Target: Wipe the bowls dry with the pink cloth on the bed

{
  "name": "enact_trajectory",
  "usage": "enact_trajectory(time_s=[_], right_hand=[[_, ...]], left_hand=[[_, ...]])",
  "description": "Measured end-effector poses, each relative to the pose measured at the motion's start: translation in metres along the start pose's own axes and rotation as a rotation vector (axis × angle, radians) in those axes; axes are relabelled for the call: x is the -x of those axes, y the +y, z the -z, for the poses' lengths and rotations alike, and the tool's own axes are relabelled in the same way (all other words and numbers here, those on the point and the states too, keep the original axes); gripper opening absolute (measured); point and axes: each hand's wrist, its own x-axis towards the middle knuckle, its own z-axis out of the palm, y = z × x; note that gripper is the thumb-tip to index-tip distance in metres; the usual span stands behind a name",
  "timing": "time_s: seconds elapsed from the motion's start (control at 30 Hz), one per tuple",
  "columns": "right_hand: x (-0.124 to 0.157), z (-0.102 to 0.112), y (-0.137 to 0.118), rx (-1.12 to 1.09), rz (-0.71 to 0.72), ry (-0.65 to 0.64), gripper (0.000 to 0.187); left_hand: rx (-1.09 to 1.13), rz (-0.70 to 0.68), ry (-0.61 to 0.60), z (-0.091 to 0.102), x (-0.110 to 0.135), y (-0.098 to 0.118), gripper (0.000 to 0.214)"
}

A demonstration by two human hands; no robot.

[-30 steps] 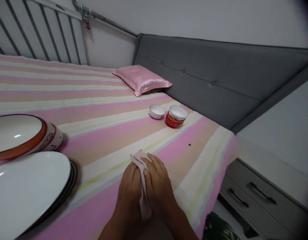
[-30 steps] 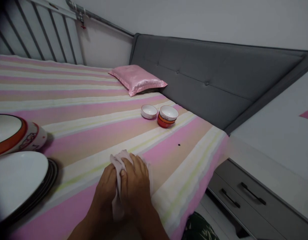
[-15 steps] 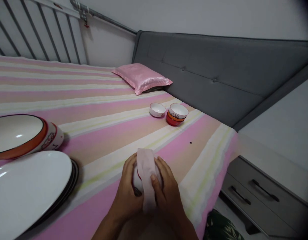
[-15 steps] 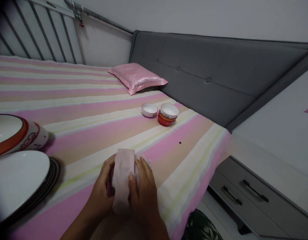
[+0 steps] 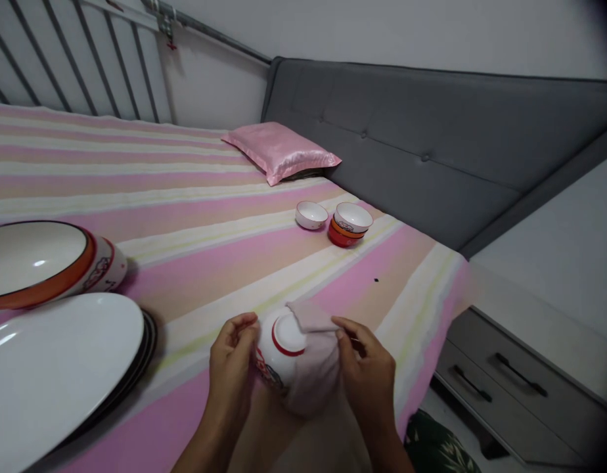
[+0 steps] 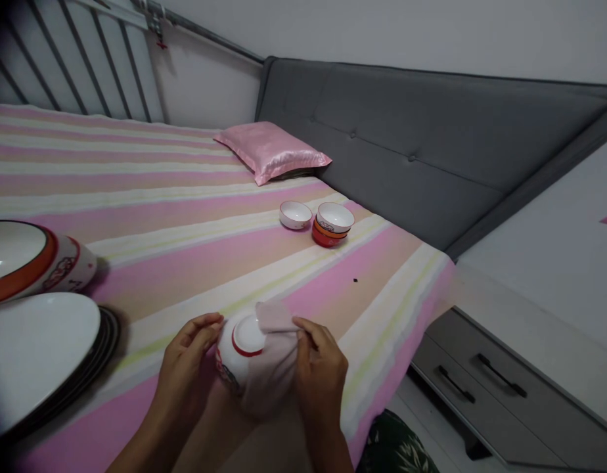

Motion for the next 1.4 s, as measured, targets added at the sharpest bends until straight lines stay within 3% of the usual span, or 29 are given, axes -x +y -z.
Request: enact_trajectory(time_s=[0.2,0.37,0.5,0.67,0.8,0.9,1.03,1.2,1.4], right_hand=[[-0.013,0.020,0.020,-0.190,-0.312,0.150,0.040],[-0.010,0.018,0.026,-0.473,-0.440,0.059,0.053],[-0.005,0.008,0.011,-0.540,-0.355,-0.068,0.054],[0.000,0.000,-0.007,-0.538,-0.203,-0.284,0.037],[0.000,0.000,-0.005,-0.269,-0.102,-0.261,0.034],[-0.002,0.002,-0.002,0.021,0.094,-0.168,0.031],[0.001,0.001,-0.008,0.189,0.311,-0.210,0.023],[0.008,-0.014,-0.017,0.178,0.309,-0.196,0.019],[0.002,-0.029,-0.014,0.168,0.158,-0.060,0.009]], left_hand=[[-0.009,0.012,-0.026,-0.001,0.001,-0.001,0.042],[-0.059,-0.015,-0.039,-0.001,0.002,-0.003,0.042],[-0.079,-0.006,-0.053,0.000,0.002,-0.003,0.042],[-0.088,-0.013,-0.051,0.001,0.001,-0.004,0.040],[-0.090,-0.004,-0.054,0.001,0.001,-0.005,0.040],[-0.105,-0.016,-0.052,0.001,0.002,-0.006,0.040],[-0.121,-0.028,-0.040,-0.001,0.003,-0.003,0.041],[-0.129,-0.023,-0.039,-0.002,0.003,-0.002,0.041],[-0.125,-0.024,-0.046,0.000,0.000,-0.006,0.039]])
